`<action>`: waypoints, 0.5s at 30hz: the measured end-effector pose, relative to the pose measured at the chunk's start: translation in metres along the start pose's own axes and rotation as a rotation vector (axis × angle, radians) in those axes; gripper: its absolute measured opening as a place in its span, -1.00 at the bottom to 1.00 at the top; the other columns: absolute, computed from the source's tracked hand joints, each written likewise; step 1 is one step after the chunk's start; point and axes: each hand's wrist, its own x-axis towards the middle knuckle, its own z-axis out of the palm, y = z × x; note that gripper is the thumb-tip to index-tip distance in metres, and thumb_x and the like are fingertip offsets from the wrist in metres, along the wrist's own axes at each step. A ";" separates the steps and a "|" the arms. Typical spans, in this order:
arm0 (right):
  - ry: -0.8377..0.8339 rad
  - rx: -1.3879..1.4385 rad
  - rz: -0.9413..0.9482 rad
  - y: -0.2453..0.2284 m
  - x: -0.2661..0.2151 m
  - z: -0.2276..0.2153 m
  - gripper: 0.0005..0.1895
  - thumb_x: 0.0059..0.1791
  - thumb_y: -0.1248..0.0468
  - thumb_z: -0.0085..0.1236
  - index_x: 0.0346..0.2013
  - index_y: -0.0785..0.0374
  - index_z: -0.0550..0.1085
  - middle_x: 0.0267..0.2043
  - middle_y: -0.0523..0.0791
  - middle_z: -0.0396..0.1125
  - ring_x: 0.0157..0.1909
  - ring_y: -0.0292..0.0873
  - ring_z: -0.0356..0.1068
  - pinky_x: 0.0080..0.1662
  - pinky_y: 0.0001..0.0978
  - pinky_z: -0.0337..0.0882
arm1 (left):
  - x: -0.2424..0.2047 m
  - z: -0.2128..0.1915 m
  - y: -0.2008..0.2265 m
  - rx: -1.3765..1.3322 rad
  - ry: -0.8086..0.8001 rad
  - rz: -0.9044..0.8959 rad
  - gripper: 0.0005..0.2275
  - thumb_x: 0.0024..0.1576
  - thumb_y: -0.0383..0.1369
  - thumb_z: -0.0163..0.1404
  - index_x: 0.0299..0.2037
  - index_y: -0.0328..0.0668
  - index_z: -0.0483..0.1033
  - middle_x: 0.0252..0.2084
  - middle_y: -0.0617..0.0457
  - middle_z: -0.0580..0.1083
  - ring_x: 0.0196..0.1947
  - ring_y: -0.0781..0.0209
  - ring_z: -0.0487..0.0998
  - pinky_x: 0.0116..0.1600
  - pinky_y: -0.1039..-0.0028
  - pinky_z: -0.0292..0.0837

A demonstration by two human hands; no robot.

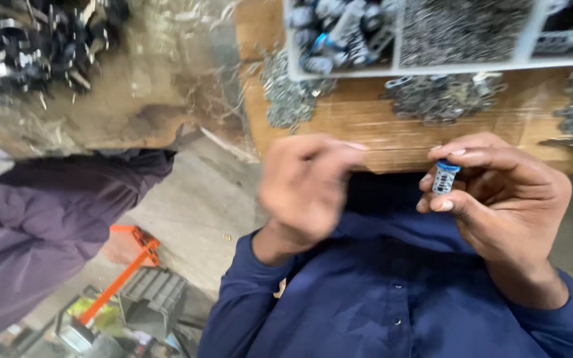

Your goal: The person assembles small key cylinders by inserting metal pins into a cylindrical housing and securing a blue cap. The hands repeatedly pick pins from a tray, insert them into the cylinder, and close the cap, working at a cluttered workbench with keys and hardware parts visible.

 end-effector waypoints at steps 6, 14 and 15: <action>-0.011 0.034 -0.001 0.003 -0.002 -0.011 -0.64 -0.06 0.58 0.25 0.02 0.45 0.45 0.09 0.16 0.38 -0.14 -0.08 0.56 -0.19 -0.31 0.71 | 0.011 0.001 -0.004 0.057 0.003 -0.019 -0.73 0.11 -0.61 0.31 -0.04 -0.22 0.58 -0.06 0.04 0.59 -0.08 0.09 0.60 0.00 0.43 0.50; -0.031 0.083 0.007 0.003 -0.009 -0.018 -0.63 -0.04 0.61 0.22 0.06 0.43 0.46 0.05 0.18 0.36 -0.08 -0.05 0.54 -0.13 -0.26 0.71 | 0.002 -0.023 0.000 0.057 0.059 -0.129 -0.76 0.16 -0.54 0.32 -0.03 -0.20 0.58 -0.08 0.03 0.57 -0.09 0.09 0.57 -0.02 0.44 0.53; -0.027 0.075 0.013 0.005 -0.011 -0.018 -0.64 -0.03 0.61 0.21 0.05 0.43 0.45 0.05 0.18 0.36 -0.08 -0.05 0.54 -0.13 -0.26 0.70 | 0.002 -0.023 0.001 0.136 0.071 -0.107 -0.76 0.17 -0.52 0.34 -0.02 -0.15 0.59 -0.11 0.08 0.55 -0.09 0.12 0.54 -0.04 0.45 0.50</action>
